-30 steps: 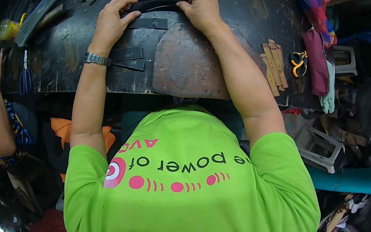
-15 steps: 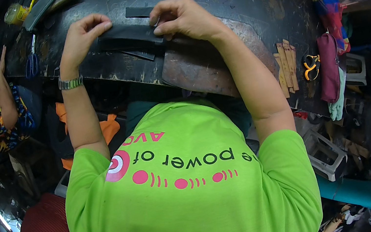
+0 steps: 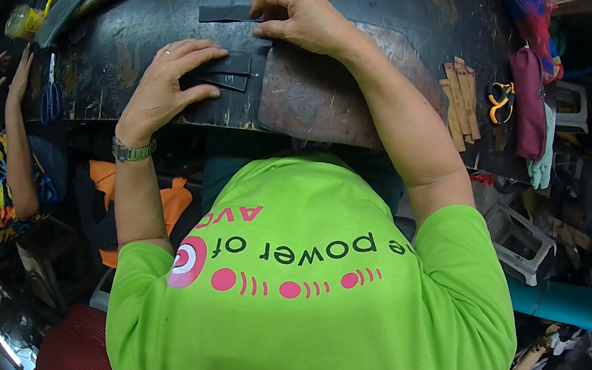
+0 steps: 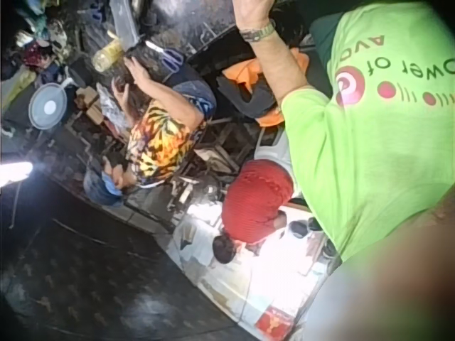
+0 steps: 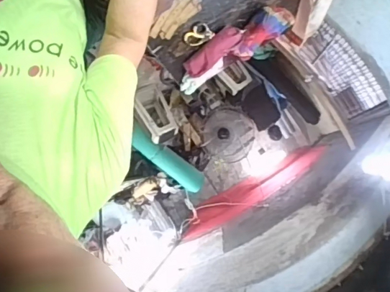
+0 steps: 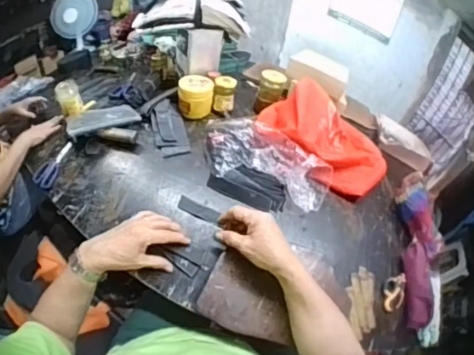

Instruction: The person sorts and stacks small black rectangular pieces on a workbench, then uses a wooden ruler to measure and align them. The person repeatedly picks up, aligns, and stacks the pieces, occasionally adjusting their position with the ruler.

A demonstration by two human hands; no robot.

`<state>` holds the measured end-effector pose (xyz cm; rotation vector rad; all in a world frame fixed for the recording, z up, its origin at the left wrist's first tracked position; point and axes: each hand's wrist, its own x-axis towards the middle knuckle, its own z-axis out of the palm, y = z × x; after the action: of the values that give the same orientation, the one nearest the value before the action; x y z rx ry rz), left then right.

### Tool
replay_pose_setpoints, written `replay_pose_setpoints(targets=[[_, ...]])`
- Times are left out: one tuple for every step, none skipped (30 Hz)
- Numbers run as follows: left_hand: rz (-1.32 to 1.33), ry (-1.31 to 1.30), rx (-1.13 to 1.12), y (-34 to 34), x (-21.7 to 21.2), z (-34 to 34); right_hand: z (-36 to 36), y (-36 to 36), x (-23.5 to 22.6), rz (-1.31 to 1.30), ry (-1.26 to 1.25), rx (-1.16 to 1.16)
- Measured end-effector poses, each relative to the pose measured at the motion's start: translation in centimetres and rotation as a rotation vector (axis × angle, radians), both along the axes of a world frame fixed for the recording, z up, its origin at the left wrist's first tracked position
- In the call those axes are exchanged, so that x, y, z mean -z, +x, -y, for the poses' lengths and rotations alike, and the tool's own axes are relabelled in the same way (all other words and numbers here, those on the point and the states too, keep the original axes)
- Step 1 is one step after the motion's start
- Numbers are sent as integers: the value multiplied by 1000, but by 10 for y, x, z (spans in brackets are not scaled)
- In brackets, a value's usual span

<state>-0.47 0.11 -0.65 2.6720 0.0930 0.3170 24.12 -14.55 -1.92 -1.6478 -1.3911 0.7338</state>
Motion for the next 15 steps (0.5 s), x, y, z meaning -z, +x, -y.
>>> replay_pose_setpoints(targets=[[41,-41,-6,-1,1,-1,0,0,1,29,-1,-16],[48,-41,-23,-1,3,-1,-1,0,2,59,-2,-34],[60,-40,-41,-2,5,-1,0,-1,3,76,9,-31],[71,-37,-61,-3,7,-1,-1,-2,3,92,21,-30],[103,-50,-74,-4,9,-1,-1,-2,2,108,33,-30],[134,-63,-89,-4,12,0,-1,-3,1,90,8,-30],[167,-75,-103,-4,15,0,-1,-4,0,73,-16,-31],[188,-106,-117,-4,18,1,-1,-4,-2,55,-32,-36],[210,-137,-130,-3,21,1,-1,-5,-3,73,-43,-49],[226,-170,-145,-3,23,1,0,-6,-5,89,-46,-66],[228,-192,-146,-3,24,-1,0,-6,-6,104,-48,-82],[224,-216,-150,-3,25,-2,0,-7,-7,112,-54,-92],[221,-244,-156,-4,25,-3,0,-7,-8,117,-59,-100],[216,-266,-166,-4,25,-3,0,-8,-8,121,-60,-110],[212,-291,-177,-4,24,-3,0,-8,-8,106,-61,-109]])
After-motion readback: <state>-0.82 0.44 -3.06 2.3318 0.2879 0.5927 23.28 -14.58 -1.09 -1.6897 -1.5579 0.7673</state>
